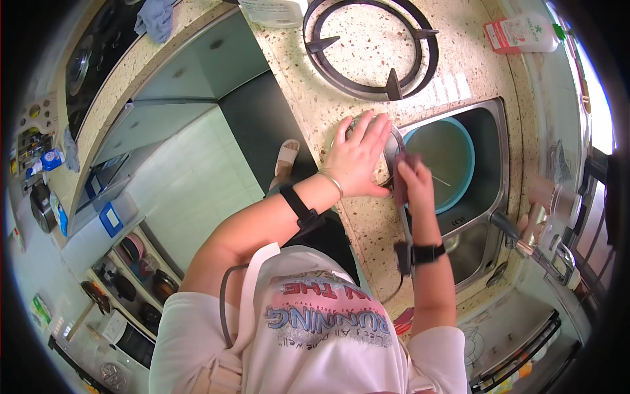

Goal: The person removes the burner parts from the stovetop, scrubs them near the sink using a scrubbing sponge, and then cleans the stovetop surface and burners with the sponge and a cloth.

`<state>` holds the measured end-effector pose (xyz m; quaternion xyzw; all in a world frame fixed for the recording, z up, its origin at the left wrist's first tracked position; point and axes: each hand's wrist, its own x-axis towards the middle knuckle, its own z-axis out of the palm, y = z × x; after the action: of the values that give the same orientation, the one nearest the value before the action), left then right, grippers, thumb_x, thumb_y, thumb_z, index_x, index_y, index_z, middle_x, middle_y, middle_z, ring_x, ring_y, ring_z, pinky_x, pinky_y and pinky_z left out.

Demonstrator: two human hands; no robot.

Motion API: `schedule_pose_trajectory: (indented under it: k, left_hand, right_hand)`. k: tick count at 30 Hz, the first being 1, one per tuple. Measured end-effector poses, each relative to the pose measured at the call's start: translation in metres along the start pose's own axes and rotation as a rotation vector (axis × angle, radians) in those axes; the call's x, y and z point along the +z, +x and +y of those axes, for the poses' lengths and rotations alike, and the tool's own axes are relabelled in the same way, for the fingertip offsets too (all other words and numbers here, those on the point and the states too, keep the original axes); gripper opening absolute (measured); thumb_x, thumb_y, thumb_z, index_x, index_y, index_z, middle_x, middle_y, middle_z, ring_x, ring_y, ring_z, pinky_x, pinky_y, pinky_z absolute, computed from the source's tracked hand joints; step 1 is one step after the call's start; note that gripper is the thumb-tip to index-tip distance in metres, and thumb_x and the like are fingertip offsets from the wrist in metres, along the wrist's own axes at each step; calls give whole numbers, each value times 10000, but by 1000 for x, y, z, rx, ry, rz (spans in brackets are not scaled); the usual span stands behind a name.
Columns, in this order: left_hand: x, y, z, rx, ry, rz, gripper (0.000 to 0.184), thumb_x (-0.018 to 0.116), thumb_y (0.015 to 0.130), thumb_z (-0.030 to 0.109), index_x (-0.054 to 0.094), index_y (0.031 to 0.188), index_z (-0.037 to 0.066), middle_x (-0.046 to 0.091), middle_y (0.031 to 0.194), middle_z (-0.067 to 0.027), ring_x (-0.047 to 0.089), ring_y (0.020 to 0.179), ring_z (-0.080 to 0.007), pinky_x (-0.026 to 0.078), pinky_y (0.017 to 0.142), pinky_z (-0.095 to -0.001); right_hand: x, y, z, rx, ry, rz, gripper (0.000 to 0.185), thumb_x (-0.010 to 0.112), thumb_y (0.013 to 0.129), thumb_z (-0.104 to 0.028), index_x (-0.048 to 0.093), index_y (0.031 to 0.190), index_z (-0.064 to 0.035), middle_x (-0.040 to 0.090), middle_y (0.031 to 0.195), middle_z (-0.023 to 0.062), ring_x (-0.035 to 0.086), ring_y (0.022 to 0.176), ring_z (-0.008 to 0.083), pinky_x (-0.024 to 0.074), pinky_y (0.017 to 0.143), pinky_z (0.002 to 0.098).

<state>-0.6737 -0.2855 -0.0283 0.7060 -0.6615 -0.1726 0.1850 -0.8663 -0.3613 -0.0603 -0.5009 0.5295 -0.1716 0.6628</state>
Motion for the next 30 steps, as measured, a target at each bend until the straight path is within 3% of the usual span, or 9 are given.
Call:
schedule_pose_trajectory:
  k: [3, 5, 9, 11, 20, 23, 27, 29, 30]
  left_hand:
    - [1, 0, -1, 18, 22, 4, 1221, 770, 510, 679, 372, 1453, 13, 327, 1524, -127, 279, 1408, -312, 174, 1124, -534]
    - [1, 0, -1, 24, 27, 12, 1225, 769, 510, 682, 370, 1452, 8, 330, 1520, -130, 283, 1402, -316, 172, 1123, -537]
    - [-5, 4, -12, -1, 34, 23, 1236, 762, 520, 693, 352, 1458, 1, 333, 1516, -134, 299, 1387, -326, 168, 1124, -544]
    - [-10, 5, -23, 3, 37, 19, 1244, 758, 525, 701, 340, 1464, 0, 336, 1513, -136, 305, 1380, -332, 166, 1126, -548]
    - [-31, 48, -57, 154, 121, -34, 1261, 712, 549, 755, 318, 1473, -8, 344, 1506, -147, 315, 1370, -324, 177, 1145, -513]
    - [-36, 80, -72, 187, 175, -27, 1249, 693, 571, 764, 317, 1471, -16, 327, 1521, -158, 287, 1400, -315, 176, 1149, -510]
    - [-41, 95, -76, 244, 203, -66, 1249, 674, 589, 771, 300, 1476, -25, 311, 1533, -156, 243, 1434, -288, 174, 1144, -513]
    - [-48, 78, -66, 260, 217, -166, 1244, 671, 592, 774, 306, 1477, -22, 308, 1536, -153, 231, 1440, -280, 173, 1139, -515]
    - [-41, 68, -67, 262, 194, -163, 1246, 672, 584, 775, 313, 1478, -16, 298, 1544, -148, 225, 1443, -273, 170, 1134, -520]
  right_hand:
    - [8, 1, -12, 47, 51, 18, 139, 631, 922, -118, 678, 954, 9, 627, 762, -8, 520, 685, 52, 430, 599, 236]
    - [16, 34, -29, -212, -192, 47, 156, 641, 917, -131, 665, 897, 21, 629, 718, 7, 507, 650, 48, 418, 565, 245]
    - [22, 62, -41, -285, -200, 200, 169, 649, 914, -136, 672, 936, 30, 655, 773, 9, 541, 695, 51, 446, 613, 233]
    - [17, 44, -49, -320, 36, 179, 164, 655, 915, -119, 667, 982, 30, 663, 867, 10, 576, 748, 62, 471, 663, 219]
    - [-15, 12, 2, -222, 93, 292, 170, 616, 958, -166, 636, 997, -1, 633, 874, -4, 540, 754, 51, 446, 662, 217]
    - [-3, 15, -13, -222, 145, 305, 174, 585, 974, -139, 624, 1080, -7, 633, 890, -18, 559, 751, 49, 450, 648, 207]
    - [29, 39, -59, -207, 234, 246, 152, 624, 946, -144, 639, 971, 5, 639, 821, 2, 554, 682, 53, 446, 578, 225]
    - [49, 45, -69, -124, 127, 217, 150, 664, 908, -151, 661, 935, -3, 648, 782, 9, 568, 654, 78, 463, 572, 263]
    - [56, 45, -52, -242, -197, 287, 158, 687, 884, -157, 670, 927, -6, 655, 761, 29, 579, 654, 92, 474, 587, 286]
